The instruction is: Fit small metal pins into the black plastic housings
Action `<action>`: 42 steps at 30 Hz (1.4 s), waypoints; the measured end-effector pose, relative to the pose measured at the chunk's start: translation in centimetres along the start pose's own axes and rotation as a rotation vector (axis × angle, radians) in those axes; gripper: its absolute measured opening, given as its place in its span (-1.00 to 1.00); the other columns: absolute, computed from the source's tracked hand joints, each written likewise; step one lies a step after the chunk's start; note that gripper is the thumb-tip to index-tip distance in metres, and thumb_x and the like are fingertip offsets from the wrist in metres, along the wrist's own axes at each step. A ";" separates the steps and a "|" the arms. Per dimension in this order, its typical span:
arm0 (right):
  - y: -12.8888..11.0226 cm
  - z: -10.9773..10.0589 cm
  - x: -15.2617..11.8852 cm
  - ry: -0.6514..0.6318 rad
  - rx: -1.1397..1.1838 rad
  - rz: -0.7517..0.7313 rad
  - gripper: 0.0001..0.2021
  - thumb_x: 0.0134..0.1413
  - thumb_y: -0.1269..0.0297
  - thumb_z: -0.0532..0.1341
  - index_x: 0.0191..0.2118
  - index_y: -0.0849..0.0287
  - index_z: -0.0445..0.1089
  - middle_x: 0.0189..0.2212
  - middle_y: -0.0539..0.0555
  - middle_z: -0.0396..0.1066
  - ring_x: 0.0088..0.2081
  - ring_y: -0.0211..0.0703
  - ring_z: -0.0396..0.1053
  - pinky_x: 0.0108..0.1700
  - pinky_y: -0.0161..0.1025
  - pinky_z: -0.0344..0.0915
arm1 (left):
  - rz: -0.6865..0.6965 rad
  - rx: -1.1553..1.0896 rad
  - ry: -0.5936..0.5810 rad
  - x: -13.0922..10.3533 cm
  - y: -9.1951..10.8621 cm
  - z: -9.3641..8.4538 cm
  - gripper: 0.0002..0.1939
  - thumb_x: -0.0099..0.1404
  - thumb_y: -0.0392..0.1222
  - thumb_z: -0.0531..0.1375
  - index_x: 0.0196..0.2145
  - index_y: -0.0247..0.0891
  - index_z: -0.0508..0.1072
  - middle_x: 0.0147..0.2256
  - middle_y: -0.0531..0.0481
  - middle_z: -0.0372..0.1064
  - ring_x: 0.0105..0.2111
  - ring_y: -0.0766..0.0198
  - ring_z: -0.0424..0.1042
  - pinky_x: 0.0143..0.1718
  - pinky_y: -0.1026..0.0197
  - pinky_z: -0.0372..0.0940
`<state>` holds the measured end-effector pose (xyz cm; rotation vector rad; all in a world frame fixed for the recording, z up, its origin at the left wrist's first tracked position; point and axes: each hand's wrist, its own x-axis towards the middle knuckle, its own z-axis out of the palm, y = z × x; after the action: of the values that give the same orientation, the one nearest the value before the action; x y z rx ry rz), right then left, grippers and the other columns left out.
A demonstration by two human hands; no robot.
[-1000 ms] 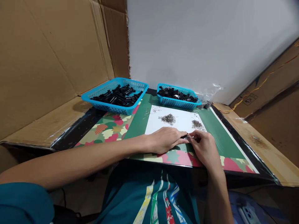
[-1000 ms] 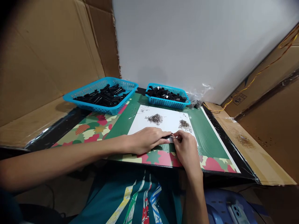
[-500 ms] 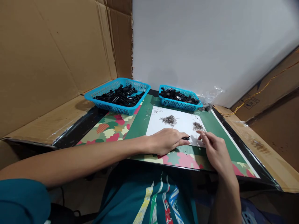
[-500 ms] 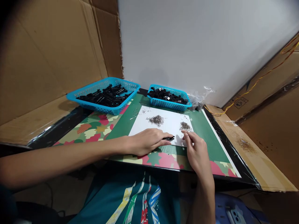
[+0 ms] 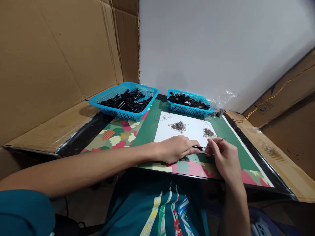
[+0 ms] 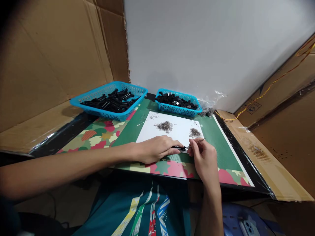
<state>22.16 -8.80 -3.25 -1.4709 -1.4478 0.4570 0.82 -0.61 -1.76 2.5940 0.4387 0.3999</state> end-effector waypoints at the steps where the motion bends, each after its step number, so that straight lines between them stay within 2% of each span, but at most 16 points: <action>1: 0.0 0.1 0.0 -0.004 -0.015 -0.002 -0.59 0.34 -0.05 0.25 -0.46 0.11 0.46 -0.51 0.07 0.51 -0.51 -0.12 0.42 -0.38 -0.19 0.32 | -0.002 -0.001 -0.003 0.0 0.0 0.0 -0.56 0.65 0.06 -0.04 0.19 -0.20 0.48 -0.13 -0.18 0.60 -0.16 0.02 0.56 -0.14 0.13 0.30; 7: 0.1 0.1 0.1 -0.020 -0.062 -0.015 -0.60 0.33 -0.06 0.25 -0.46 0.10 0.45 -0.53 0.07 0.53 -0.52 -0.11 0.41 -0.36 -0.19 0.31 | -0.006 -0.004 -0.029 0.2 0.2 -0.1 -0.54 0.66 0.02 -0.03 0.24 -0.26 0.45 -0.02 -0.23 0.60 -0.06 0.00 0.57 -0.05 0.12 0.31; 12: 0.2 0.0 0.5 -0.055 -0.002 0.005 -0.63 0.32 -0.03 0.27 -0.43 0.11 0.47 -0.56 0.06 0.52 -0.53 -0.10 0.42 -0.37 -0.20 0.33 | -0.019 -0.087 -0.023 0.4 0.1 -0.2 -0.55 0.66 0.03 -0.04 0.22 -0.22 0.48 0.04 -0.20 0.60 0.00 0.00 0.57 0.00 0.12 0.32; 20: 0.0 0.3 0.7 -0.079 0.028 0.009 -0.63 0.30 -0.05 0.30 -0.41 0.12 0.50 -0.57 0.06 0.52 -0.53 -0.11 0.40 -0.38 -0.21 0.33 | -0.022 -0.162 -0.016 0.4 0.3 -0.6 -0.57 0.66 0.03 -0.03 0.17 -0.22 0.51 0.04 -0.17 0.60 -0.02 0.05 0.57 0.00 0.18 0.32; 24: 0.2 0.5 0.4 0.025 0.103 0.043 -0.54 0.37 -0.14 0.21 -0.43 0.10 0.39 -0.60 0.03 0.47 -0.57 -0.16 0.37 -0.45 -0.24 0.31 | -0.049 -0.165 0.004 0.1 0.3 -0.7 -0.57 0.64 0.04 0.00 0.24 -0.18 0.45 0.04 -0.15 0.57 -0.01 0.04 0.54 0.01 0.16 0.29; 27: 0.7 0.1 0.3 0.146 0.208 0.131 -0.51 0.40 -0.21 0.13 -0.45 0.04 0.23 -0.64 -0.04 0.40 -0.66 -0.20 0.29 -0.57 -0.27 0.24 | -0.120 -0.196 0.076 0.0 0.2 -1.1 -0.57 0.62 0.02 0.05 0.31 -0.15 0.35 -0.07 -0.07 0.56 -0.15 0.11 0.51 -0.08 0.16 0.30; 30: 1.4 -0.9 0.3 0.152 0.049 0.123 -0.51 0.47 -0.16 0.02 -0.46 0.03 0.17 -0.61 -0.03 0.39 -0.64 -0.20 0.27 -0.55 -0.26 0.22 | -0.164 -0.201 0.180 0.1 -0.3 -1.6 -0.67 0.60 -0.05 0.05 0.17 -0.16 0.45 -0.08 -0.04 0.52 -0.20 0.17 0.46 -0.11 0.16 0.32; 32: 1.8 -1.7 0.4 0.133 -0.094 0.087 -0.52 0.48 -0.08 -0.01 -0.46 0.04 0.22 -0.59 -0.01 0.37 -0.58 -0.17 0.27 -0.47 -0.23 0.19 | -0.188 -0.207 0.237 0.2 -0.8 -1.9 -0.71 0.57 -0.11 0.04 0.01 -0.20 0.52 -0.08 -0.07 0.49 -0.16 0.16 0.45 -0.11 0.17 0.37; 35: 2.2 -2.4 0.6 0.083 -0.189 0.063 -0.62 0.40 0.02 0.09 -0.40 0.09 0.39 -0.53 0.03 0.41 -0.47 -0.12 0.29 -0.37 -0.21 0.14 | -0.235 -0.229 0.291 0.4 -1.3 -2.0 -0.73 0.53 -0.14 0.05 -0.13 -0.23 0.54 -0.14 -0.08 0.43 -0.21 0.19 0.41 -0.21 0.20 0.43; 39: 2.3 -2.2 1.2 -0.002 -0.237 0.067 -0.73 0.27 0.08 0.18 -0.19 0.12 0.55 -0.38 0.08 0.52 -0.40 -0.08 0.35 -0.30 -0.20 0.16 | -0.243 -0.266 0.290 0.5 -1.3 -1.9 -0.72 0.53 -0.11 0.05 -0.12 -0.24 0.53 -0.16 -0.06 0.40 -0.26 0.22 0.36 -0.25 0.21 0.44; 42: 2.3 -1.6 1.9 -0.040 -0.260 0.083 -0.70 0.20 0.07 0.22 -0.11 0.13 0.58 -0.47 0.04 0.46 -0.44 -0.08 0.30 -0.32 -0.20 0.11 | -0.190 -0.242 0.249 0.4 -1.0 -1.8 -0.72 0.54 -0.13 0.04 -0.10 -0.24 0.54 -0.15 -0.06 0.42 -0.20 0.18 0.39 -0.14 0.16 0.40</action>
<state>25.16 -7.22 -3.72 -1.7422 -1.5261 0.3601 0.30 1.10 -0.63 2.2547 0.6715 0.6684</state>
